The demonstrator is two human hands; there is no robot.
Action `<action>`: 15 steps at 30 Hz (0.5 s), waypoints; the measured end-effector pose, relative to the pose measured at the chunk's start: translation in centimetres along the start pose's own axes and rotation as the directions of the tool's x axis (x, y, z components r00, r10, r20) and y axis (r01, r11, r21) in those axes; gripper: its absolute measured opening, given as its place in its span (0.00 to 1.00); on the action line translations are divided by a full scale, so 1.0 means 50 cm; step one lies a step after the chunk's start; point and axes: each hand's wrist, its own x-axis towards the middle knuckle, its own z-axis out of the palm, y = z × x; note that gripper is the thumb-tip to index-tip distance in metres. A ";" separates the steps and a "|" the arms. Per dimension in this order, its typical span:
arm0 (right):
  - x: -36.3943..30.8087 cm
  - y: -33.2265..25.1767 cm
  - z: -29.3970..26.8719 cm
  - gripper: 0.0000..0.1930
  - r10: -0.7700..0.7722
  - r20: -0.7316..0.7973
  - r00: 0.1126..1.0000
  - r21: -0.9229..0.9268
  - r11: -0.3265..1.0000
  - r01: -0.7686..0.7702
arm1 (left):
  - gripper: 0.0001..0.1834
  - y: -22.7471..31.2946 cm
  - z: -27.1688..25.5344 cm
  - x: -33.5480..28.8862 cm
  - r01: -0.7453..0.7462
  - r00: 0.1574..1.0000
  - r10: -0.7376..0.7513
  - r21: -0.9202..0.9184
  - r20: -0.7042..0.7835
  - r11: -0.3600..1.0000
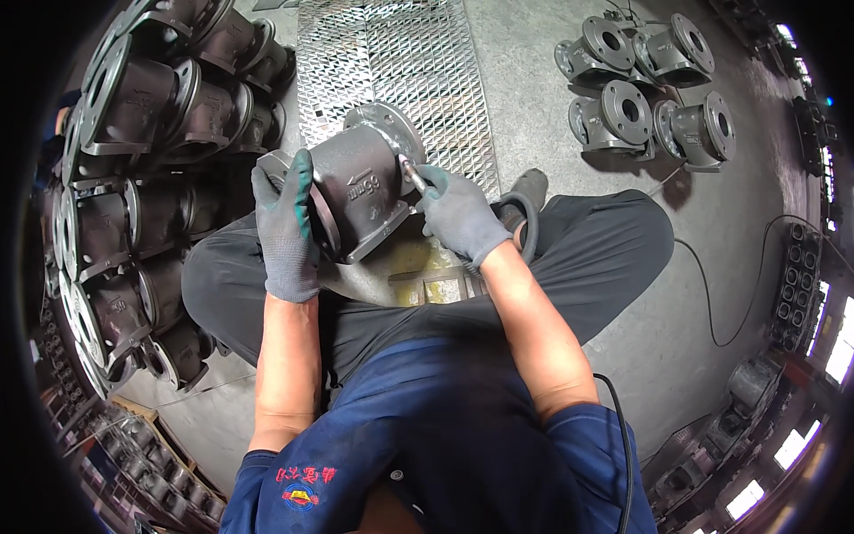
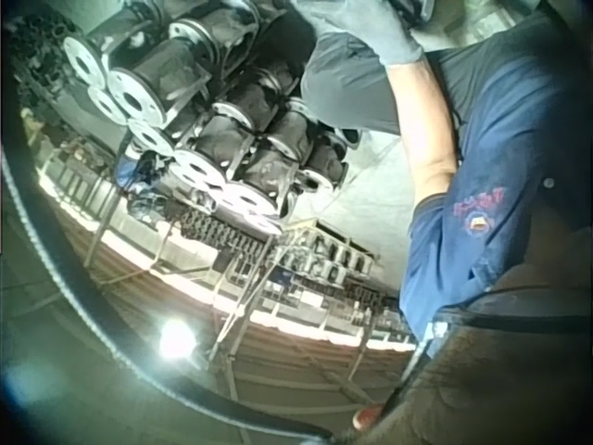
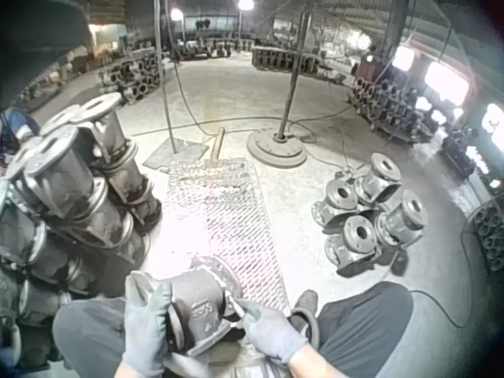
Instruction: The person grinds the surfaces of a metal casting using a rotary tool, sets it aside, and picks up another metal casting to grind its interior and exterior with the tool.
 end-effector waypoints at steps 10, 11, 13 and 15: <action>-0.024 0.029 -0.016 0.25 -0.076 -0.042 0.996 -0.115 0.991 0.071 | 0.62 -0.007 -0.008 0.008 0.063 0.998 -0.063 -0.043 -0.008 0.997; -0.024 0.038 -0.021 0.25 -0.062 -0.042 0.997 -0.123 0.991 0.057 | 0.64 -0.005 -0.009 0.007 0.067 0.998 -0.066 -0.062 0.015 0.996; -0.016 0.048 -0.025 0.25 -0.069 0.011 0.998 -0.152 0.986 0.070 | 0.67 -0.003 -0.016 0.008 0.078 0.997 -0.076 -0.051 0.029 0.996; -0.020 0.047 -0.026 0.25 -0.042 0.046 0.998 -0.121 0.992 0.047 | 0.67 -0.003 -0.015 0.012 0.081 0.996 -0.080 -0.022 0.026 0.997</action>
